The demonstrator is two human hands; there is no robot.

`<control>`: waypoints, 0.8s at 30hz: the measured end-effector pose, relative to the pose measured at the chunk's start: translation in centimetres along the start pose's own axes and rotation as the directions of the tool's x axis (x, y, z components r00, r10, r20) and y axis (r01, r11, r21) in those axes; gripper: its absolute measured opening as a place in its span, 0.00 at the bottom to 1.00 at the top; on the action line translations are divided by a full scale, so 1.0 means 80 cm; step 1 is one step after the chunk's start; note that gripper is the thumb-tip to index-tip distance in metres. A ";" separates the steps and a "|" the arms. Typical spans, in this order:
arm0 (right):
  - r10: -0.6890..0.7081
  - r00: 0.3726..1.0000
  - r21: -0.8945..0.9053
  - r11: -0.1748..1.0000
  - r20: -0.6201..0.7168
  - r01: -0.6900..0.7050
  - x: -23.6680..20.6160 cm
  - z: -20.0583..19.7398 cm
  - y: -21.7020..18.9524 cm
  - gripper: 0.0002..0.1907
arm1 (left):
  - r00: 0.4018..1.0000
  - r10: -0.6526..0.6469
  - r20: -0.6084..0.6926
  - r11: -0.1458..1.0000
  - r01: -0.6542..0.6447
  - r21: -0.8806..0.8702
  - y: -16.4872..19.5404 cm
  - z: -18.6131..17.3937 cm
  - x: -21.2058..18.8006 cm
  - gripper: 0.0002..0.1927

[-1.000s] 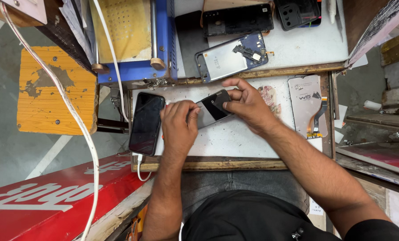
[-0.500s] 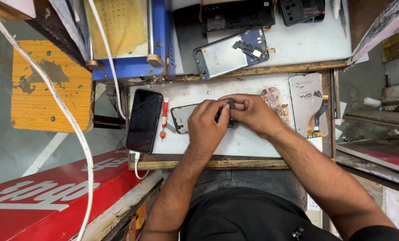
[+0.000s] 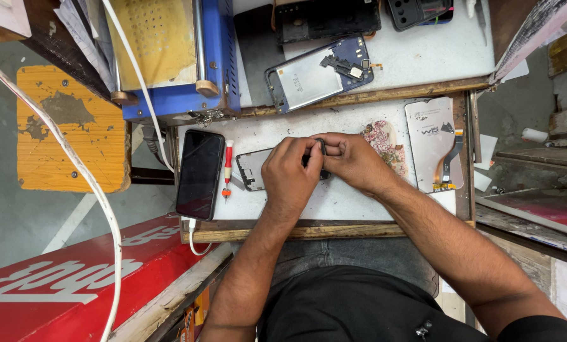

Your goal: The person disassembles a smartphone, removes the back cover and battery, cleans the interior with a cloth, and reassembles the device by reconnecting internal components and replacing the back cover.

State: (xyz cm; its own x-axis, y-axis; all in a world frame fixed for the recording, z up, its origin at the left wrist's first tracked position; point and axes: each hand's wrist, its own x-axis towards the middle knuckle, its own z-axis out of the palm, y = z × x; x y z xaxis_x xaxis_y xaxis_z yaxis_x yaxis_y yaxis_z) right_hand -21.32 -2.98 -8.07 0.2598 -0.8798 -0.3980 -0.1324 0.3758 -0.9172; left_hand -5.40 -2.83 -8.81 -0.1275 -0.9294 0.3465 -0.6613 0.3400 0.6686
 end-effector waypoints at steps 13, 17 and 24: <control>-0.021 1.000 -0.018 1.000 -0.006 0.021 -0.004 0.003 0.002 0.21 | 0.996 0.088 -0.002 0.996 -0.088 -0.009 -0.003 -0.011 -0.003 0.05; -0.016 1.000 -0.040 0.999 -0.009 0.016 -0.005 0.006 0.002 0.21 | 0.998 0.054 -0.020 0.998 -0.054 0.011 -0.004 -0.004 -0.005 0.06; -0.031 0.999 0.014 0.999 0.008 0.031 -0.008 0.009 0.005 0.21 | 0.997 -0.070 0.026 0.996 0.072 -0.059 -0.001 -0.008 -0.009 0.05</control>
State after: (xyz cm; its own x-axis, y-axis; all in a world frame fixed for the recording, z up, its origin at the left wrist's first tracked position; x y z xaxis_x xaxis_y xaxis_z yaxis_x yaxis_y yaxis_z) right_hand -20.90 -2.02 -8.20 0.2719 -0.8884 -0.3699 -0.1107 0.3529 -0.9291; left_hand -4.76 -2.12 -8.69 -0.0994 -0.9544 0.2816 -0.6242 0.2801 0.7293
